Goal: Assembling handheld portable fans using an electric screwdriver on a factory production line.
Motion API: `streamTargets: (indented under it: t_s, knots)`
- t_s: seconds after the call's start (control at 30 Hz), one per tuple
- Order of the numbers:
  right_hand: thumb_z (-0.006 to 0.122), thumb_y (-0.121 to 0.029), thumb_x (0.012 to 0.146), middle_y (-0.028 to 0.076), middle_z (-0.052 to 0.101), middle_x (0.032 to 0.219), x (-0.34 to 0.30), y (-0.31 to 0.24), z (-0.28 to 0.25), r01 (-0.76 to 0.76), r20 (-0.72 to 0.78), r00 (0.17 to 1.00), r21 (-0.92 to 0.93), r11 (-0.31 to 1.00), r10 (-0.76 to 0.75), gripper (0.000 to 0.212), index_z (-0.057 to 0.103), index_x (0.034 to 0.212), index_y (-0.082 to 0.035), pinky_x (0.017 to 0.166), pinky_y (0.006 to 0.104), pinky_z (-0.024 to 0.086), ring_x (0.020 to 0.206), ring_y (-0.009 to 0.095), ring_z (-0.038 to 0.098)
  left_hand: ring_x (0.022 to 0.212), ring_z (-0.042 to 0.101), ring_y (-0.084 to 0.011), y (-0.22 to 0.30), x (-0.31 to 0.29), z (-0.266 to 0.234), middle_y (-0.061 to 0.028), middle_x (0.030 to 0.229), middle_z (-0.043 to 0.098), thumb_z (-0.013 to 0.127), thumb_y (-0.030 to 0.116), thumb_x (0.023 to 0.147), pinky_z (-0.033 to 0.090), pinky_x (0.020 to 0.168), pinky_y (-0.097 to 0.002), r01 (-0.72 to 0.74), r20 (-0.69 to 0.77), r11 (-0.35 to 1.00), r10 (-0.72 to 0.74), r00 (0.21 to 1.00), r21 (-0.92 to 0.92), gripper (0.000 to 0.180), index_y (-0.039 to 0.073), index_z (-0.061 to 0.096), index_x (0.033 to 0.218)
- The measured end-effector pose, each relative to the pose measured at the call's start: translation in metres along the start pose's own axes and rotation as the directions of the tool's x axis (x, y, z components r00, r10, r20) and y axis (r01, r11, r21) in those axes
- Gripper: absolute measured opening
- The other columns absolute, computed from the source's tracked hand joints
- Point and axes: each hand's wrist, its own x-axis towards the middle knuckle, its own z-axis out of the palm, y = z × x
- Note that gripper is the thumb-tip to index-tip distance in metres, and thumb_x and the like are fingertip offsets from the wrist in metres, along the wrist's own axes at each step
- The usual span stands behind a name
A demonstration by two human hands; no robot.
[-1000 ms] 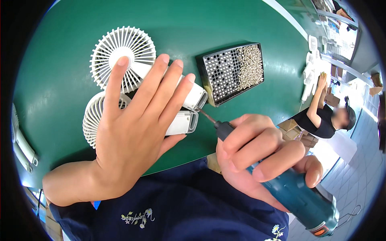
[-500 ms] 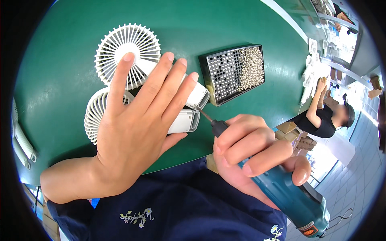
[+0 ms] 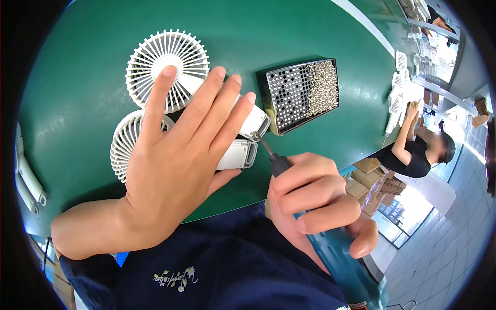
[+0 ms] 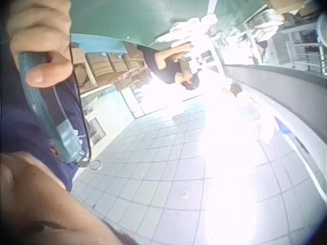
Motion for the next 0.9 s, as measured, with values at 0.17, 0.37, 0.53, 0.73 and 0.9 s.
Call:
streamTargets:
  t_s: [0.17, 0.37, 0.53, 0.73, 0.9]
  knots:
    - [0.051, -0.020, 0.098, 0.011, 0.056, 0.078, 0.000, 0.000, 0.008, 0.041, -0.093, 0.995, 0.013, 0.999, -0.039, 0.033, 0.041, 0.129, -0.017, 0.038, 0.0346, 0.042, 0.044, 0.021, 0.049, 0.140, 0.035, -0.0227, -0.002, 0.001, -0.002, -0.0062, 0.145, 0.045, 0.075, 0.054, 0.066, 0.019, 0.116, -0.0589, -0.025, -0.038, 0.997, 0.022, 0.999, -0.067, 0.091, 0.011, 0.046, 0.141]
    - [0.047, -0.056, 0.096, 0.000, 0.049, 0.073, 0.027, -0.023, 0.002, -0.112, -0.194, 0.973, 0.077, 0.991, 0.125, 0.058, 0.048, 0.133, -0.011, 0.035, 0.0273, 0.034, 0.040, 0.012, 0.039, 0.121, 0.053, -0.0328, -0.005, 0.004, -0.012, -0.0113, 0.117, 0.060, 0.082, 0.029, 0.063, 0.033, 0.107, -0.0574, -0.169, -0.322, 0.938, 0.066, 0.945, -0.303, 0.058, 0.003, 0.064, 0.113]
    - [0.044, -0.057, 0.097, -0.003, 0.048, 0.071, 0.034, -0.035, 0.010, -0.150, -0.226, 0.955, 0.198, 0.969, 0.194, 0.058, 0.050, 0.132, -0.011, 0.035, 0.0279, 0.034, 0.039, 0.012, 0.039, 0.076, 0.052, -0.0230, -0.009, 0.007, -0.005, -0.0039, 0.080, 0.052, 0.085, 0.011, 0.056, 0.043, 0.079, -0.0435, -0.368, -0.485, 0.774, 0.091, 0.870, -0.514, 0.036, 0.005, 0.068, 0.087]
    - [0.042, -0.059, 0.097, 0.004, 0.049, 0.070, 0.034, -0.038, 0.011, -0.159, -0.293, 0.925, 0.281, 0.947, 0.242, 0.055, 0.047, 0.130, -0.015, 0.036, 0.0300, 0.039, 0.041, 0.016, 0.045, 0.066, 0.052, -0.0212, -0.016, 0.013, 0.001, -0.0019, 0.072, 0.051, 0.083, 0.009, 0.060, 0.041, 0.074, -0.0358, -0.512, -0.523, 0.651, 0.201, 0.828, -0.561, 0.025, 0.005, 0.067, 0.079]
    - [0.045, -0.066, 0.094, 0.010, 0.052, 0.076, 0.031, -0.030, 0.002, -0.119, -0.355, 0.885, 0.453, 0.884, 0.301, 0.066, 0.039, 0.136, -0.016, 0.041, 0.0346, 0.043, 0.044, 0.021, 0.049, 0.073, 0.055, -0.0228, -0.019, 0.010, -0.001, -0.0035, 0.079, 0.055, 0.083, 0.013, 0.062, 0.042, 0.076, -0.0366, -0.569, -0.481, 0.614, 0.326, 0.814, -0.547, 0.031, 0.005, 0.069, 0.088]
